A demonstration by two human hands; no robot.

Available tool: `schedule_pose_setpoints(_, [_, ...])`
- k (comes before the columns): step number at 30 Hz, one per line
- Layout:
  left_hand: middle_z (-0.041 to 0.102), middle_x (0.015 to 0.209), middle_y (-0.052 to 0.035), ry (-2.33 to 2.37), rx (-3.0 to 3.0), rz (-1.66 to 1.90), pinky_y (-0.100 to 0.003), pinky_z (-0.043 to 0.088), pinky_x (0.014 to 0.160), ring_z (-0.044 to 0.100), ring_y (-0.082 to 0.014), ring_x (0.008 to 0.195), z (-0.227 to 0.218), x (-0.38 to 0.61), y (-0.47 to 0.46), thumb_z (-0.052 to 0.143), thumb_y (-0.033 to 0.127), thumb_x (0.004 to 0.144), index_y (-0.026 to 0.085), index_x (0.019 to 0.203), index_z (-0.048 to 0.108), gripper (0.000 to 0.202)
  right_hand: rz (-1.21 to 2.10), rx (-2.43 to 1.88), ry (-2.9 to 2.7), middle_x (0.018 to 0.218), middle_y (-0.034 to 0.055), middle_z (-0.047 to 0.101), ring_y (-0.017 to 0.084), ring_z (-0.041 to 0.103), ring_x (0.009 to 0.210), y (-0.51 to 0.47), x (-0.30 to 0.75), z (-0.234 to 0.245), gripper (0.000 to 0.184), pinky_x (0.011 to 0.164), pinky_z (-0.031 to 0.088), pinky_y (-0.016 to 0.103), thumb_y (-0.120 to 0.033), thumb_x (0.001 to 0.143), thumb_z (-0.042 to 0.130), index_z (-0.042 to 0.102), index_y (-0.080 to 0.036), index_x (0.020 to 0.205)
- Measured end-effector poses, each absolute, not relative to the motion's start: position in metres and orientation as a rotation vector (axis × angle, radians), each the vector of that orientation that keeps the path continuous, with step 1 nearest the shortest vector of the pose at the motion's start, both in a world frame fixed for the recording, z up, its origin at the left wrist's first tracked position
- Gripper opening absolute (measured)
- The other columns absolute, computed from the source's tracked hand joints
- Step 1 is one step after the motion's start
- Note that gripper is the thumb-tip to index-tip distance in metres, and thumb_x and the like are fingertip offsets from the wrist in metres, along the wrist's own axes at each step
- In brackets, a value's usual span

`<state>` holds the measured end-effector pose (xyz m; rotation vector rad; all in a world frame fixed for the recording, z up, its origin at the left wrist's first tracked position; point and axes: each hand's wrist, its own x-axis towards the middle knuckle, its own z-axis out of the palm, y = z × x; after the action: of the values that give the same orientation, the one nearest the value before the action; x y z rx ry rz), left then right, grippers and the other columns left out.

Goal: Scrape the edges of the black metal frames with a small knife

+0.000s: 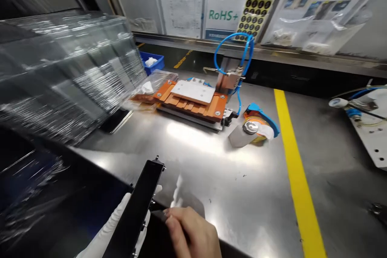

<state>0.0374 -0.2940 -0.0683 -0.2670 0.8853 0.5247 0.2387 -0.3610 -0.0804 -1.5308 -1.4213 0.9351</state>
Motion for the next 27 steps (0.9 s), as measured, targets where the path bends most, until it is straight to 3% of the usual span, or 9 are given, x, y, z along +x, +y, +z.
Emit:
schedule_pose_setpoints(6, [0.068,0.084,-0.0133,0.961,-0.001,0.495,-0.032,0.058,0.067,0.068,-0.0255,0.073,-0.073,-0.020,-0.351,0.067,0.063,0.087,0.009,0.114,0.070,0.061,1.082,-1.522,-1.403,0.100,-0.0014,0.072,0.012,0.069,0.091,-0.386,0.188,-0.069,0.027,0.079,0.052,0.016,-0.044,0.101,0.047,0.070,-0.031,0.106])
schedule_pose_setpoints(12, [0.069,0.094,-0.0089,0.967,0.030,0.616,-0.022,0.055,0.086,0.068,-0.0196,0.098,-0.082,-0.048,-0.373,0.067,0.048,0.093,0.012,0.112,0.071,0.042,1.248,-1.485,-1.721,0.086,-0.0023,0.069,0.011,0.064,0.076,-0.406,0.162,-0.059,0.031,0.070,0.045,0.021,-0.049,0.101,0.045,0.070,-0.030,0.102])
schedule_pose_setpoints(15, [0.069,0.089,-0.0111,0.988,0.032,0.579,-0.026,0.057,0.086,0.069,-0.0221,0.093,-0.078,-0.056,-0.381,0.066,0.054,0.092,0.009,0.100,0.073,0.047,1.342,-1.477,-1.723,0.088,-0.0030,0.070,0.010,0.065,0.079,-0.412,0.156,-0.058,0.032,0.072,0.044,0.020,-0.050,0.101,0.045,0.069,-0.029,0.099])
schedule_pose_setpoints(18, [0.069,0.081,-0.0143,1.004,0.025,0.503,-0.032,0.060,0.076,0.070,-0.0257,0.080,-0.079,-0.065,-0.388,0.068,0.057,0.089,0.005,0.096,0.072,0.053,1.272,-1.564,-1.559,0.092,-0.0024,0.069,0.011,0.064,0.085,-0.415,0.150,-0.060,0.035,0.077,0.045,0.019,-0.051,0.101,0.042,0.068,-0.028,0.099])
schedule_pose_setpoints(22, [0.071,0.099,-0.0075,0.984,-0.041,0.625,-0.019,0.057,0.080,0.069,-0.0181,0.096,-0.092,-0.085,-0.394,0.073,0.037,0.092,0.015,0.121,0.065,0.038,1.086,-1.662,-1.436,0.099,0.0001,0.067,0.011,0.065,0.091,-0.417,0.145,-0.061,0.036,0.082,0.048,0.017,-0.052,0.101,0.043,0.068,-0.029,0.113])
schedule_pose_setpoints(24, [0.069,0.104,-0.0085,0.920,-0.063,0.573,-0.023,0.059,0.078,0.069,-0.0178,0.093,-0.096,-0.095,-0.393,0.068,0.039,0.095,0.016,0.131,0.058,0.044,0.904,-1.672,-1.494,0.099,0.0010,0.064,0.009,0.065,0.089,-0.420,0.145,-0.061,0.035,0.081,0.051,0.017,-0.047,0.102,0.043,0.063,-0.033,0.128])
schedule_pose_setpoints(27, [0.066,0.100,-0.0103,0.845,-0.057,0.411,-0.030,0.059,0.064,0.065,-0.0172,0.075,-0.097,-0.103,-0.389,0.058,0.050,0.099,0.013,0.130,0.056,0.048,0.589,-1.677,-1.646,0.091,0.0014,0.059,0.008,0.063,0.075,-0.425,0.146,-0.064,0.036,0.069,0.054,0.018,-0.040,0.102,0.046,0.058,-0.039,0.136])
